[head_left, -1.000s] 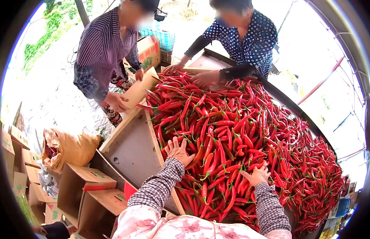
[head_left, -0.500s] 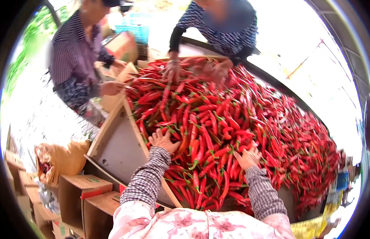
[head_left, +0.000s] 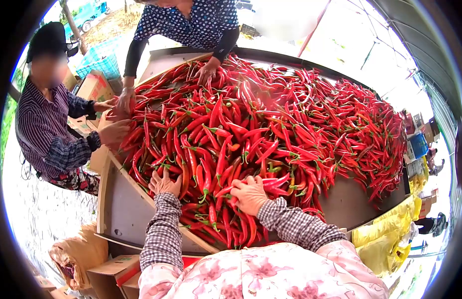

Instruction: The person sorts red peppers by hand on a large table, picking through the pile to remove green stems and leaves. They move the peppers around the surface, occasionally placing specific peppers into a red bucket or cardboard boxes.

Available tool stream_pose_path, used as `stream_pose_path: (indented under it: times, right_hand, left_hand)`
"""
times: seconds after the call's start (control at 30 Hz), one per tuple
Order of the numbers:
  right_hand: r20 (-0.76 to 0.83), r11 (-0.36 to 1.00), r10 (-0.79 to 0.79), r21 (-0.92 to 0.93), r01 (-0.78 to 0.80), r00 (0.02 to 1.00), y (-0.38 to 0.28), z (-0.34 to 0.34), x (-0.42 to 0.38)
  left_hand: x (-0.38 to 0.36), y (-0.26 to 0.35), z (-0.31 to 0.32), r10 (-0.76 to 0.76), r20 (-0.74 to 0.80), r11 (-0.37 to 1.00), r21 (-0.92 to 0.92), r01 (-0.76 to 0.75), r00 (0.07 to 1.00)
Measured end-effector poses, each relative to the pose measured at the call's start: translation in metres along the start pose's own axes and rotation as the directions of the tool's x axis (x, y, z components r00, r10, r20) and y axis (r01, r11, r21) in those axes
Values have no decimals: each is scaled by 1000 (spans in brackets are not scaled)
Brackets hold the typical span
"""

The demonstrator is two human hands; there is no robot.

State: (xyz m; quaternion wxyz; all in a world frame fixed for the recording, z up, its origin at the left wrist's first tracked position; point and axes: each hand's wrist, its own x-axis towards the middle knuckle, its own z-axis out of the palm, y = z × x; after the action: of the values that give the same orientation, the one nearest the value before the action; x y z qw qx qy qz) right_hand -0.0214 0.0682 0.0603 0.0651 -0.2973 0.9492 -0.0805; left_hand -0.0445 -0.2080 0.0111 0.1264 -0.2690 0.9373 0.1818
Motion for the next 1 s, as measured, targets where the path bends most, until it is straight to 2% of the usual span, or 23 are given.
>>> stream_pose_path:
  times: [0.07, 0.1, 0.17, 0.2, 0.23, 0.27, 0.3, 0.33, 0.37, 0.4, 0.43, 0.5, 0.53, 0.57, 0.63, 0.7, 0.77, 0.8, 0.83, 0.9, 0.93, 0.97, 1.0]
  right_hand:
    - [131, 999, -26, 38, 21, 991, 6, -10, 2]
    - [216, 981, -61, 191, 20, 974, 16, -24, 7]
    - [224, 942, -141, 329, 61, 964, 40, -55, 25]
    - [191, 844, -252, 523, 119, 949, 68, -60, 48]
    - [-8, 831, -204, 528, 178, 979, 88, -63, 62]
    - [252, 593, 151, 751, -291, 956, 107, -67, 85]
    - [-172, 861, 230, 496, -118, 958, 123, -67, 104]
    - [-286, 844, 363, 505, -182, 887, 152, -61, 125]
    - [-418, 767, 427, 638, -76, 802, 196, -30, 153]
    - [-288, 768, 461, 604, -214, 839, 187, -58, 163]
    - [41, 625, 611, 588, -513, 791, 202, -57, 185]
    - [58, 671, 697, 298, -679, 715, 202, -44, 213]
    - [163, 672, 707, 149, -726, 688, 195, -44, 227]
    - [180, 670, 718, 85, -738, 673, 189, -44, 236]
    - [139, 648, 746, 78, -758, 652, 185, -45, 241]
    - [179, 643, 745, 60, -763, 642, 187, -50, 246]
    - [213, 671, 720, 29, -740, 661, 190, -49, 244]
    - [191, 739, 651, 58, -671, 734, 190, -45, 239]
    - [157, 750, 650, 25, -661, 743, 187, -38, 238]
    - [71, 808, 577, 95, -582, 813, 182, -21, 230]
    - [149, 785, 556, 230, -576, 818, 176, -24, 225]
    - [106, 798, 513, 308, -518, 852, 173, -15, 220]
    - [127, 804, 495, 307, -508, 860, 167, -16, 217]
  left_hand:
    - [3, -2, 2, 6, -6, 1000, 6, -6, 1000]
    - [2, 0, -2, 4, 8, 1000, 8, -4, 1000]
    - [2, -1, -1, 9, 6, 1000, 9, -9, 1000]
    - [1, 0, -2, 3, 8, 1000, 12, -3, 1000]
    - [3, -2, 1, 7, -1, 1000, 6, -7, 1000]
    - [2, -1, 0, 16, -5, 1000, 0, -16, 1000]
    - [2, -2, -1, 24, -8, 1000, -6, -24, 1000]
    - [5, -5, 4, 31, -15, 999, -13, -31, 999]
    - [5, -5, 4, 36, -13, 999, -30, -36, 999]
    - [5, -6, 5, 40, -14, 999, -33, -41, 999]
    - [6, -6, 4, 43, -18, 998, -34, -44, 999]
    - [8, -8, 6, 46, -27, 998, -42, -47, 999]
    - [9, -9, 9, 48, -39, 998, -48, -50, 998]
    - [10, -11, 11, 55, -46, 997, -50, -58, 997]
    - [9, -10, 9, 68, -65, 996, -47, -71, 996]
    - [8, -6, 3, 47, -18, 997, -54, -48, 999]
    - [9, -6, 4, 48, -19, 997, -54, -49, 999]
    - [9, -5, 4, 48, -26, 998, -51, -49, 999]
    - [9, -5, 4, 46, -23, 997, -53, -47, 999]
    - [9, -3, 5, 29, -21, 999, -40, -30, 999]
    - [11, -5, 10, 42, -63, 998, -46, -45, 997]
    - [13, -6, 13, 50, -67, 998, -39, -53, 996]
    - [13, -5, 13, 43, -62, 998, -35, -46, 997]
